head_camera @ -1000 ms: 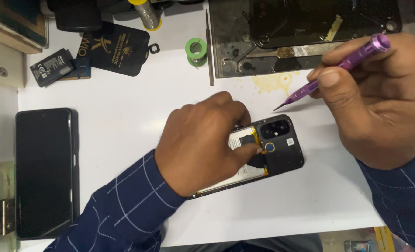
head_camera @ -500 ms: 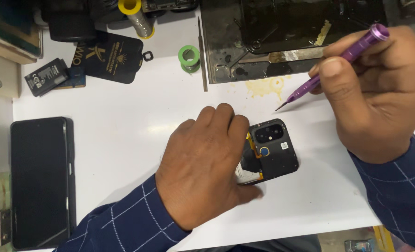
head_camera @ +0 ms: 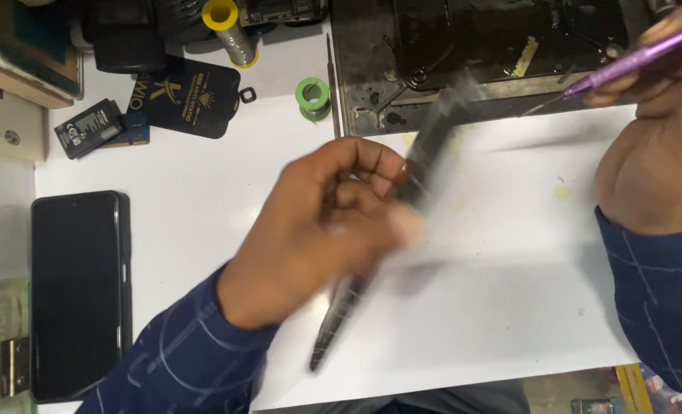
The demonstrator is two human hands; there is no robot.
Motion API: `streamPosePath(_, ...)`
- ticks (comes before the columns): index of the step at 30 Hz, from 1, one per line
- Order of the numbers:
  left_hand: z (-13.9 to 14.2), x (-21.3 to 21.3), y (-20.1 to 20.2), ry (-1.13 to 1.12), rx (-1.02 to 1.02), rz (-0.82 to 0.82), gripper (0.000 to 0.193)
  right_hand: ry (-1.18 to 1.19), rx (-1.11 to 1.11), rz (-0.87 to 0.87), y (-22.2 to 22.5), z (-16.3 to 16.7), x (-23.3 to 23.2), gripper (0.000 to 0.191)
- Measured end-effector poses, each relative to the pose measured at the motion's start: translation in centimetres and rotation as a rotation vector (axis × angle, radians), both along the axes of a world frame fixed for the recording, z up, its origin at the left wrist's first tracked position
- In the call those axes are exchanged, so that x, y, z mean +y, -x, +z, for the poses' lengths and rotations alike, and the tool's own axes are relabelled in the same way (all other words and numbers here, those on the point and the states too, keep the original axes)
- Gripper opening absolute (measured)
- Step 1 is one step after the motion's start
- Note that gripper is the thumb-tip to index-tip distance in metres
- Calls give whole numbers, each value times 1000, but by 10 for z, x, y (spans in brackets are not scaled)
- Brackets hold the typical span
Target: The person unscrews the back of a smartphone with a screwdriver and pries the back cover off the phone body. They then remove the camera module from the phone and use tweezers to handle and work on the small camera component at the workbench.
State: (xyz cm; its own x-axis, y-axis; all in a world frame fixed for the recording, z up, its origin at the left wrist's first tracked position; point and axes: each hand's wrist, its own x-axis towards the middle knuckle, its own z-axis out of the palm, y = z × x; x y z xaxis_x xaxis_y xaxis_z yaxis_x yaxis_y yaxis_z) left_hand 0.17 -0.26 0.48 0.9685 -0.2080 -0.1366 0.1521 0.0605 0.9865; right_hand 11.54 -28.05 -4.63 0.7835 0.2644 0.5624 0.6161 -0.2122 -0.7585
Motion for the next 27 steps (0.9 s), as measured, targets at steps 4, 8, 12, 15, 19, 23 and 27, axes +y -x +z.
streamPosePath(4,-16,7,-5,673,135,26,78,-15,-2,-6,-3,-5,-6,26)
streamPosePath(8,-27,8,-5,796,235,-68,84,-25,7,-3,-5,-10,-7,28)
streamPosePath(12,-31,6,-3,848,221,-199,83,-17,7,-12,-7,-13,-10,32)
streamPosePath(15,-34,9,-1,885,298,-253,87,4,5,-13,-7,-14,-10,35)
streamPosePath(19,-40,11,-3,946,338,-294,87,14,12,-11,0,-10,-8,33)
streamPosePath(23,-34,10,-5,721,241,-277,84,25,-4,10,1,-6,-5,34)
streamPosePath(27,-12,12,-6,103,-7,-196,69,-11,30,20,1,-7,-3,34)
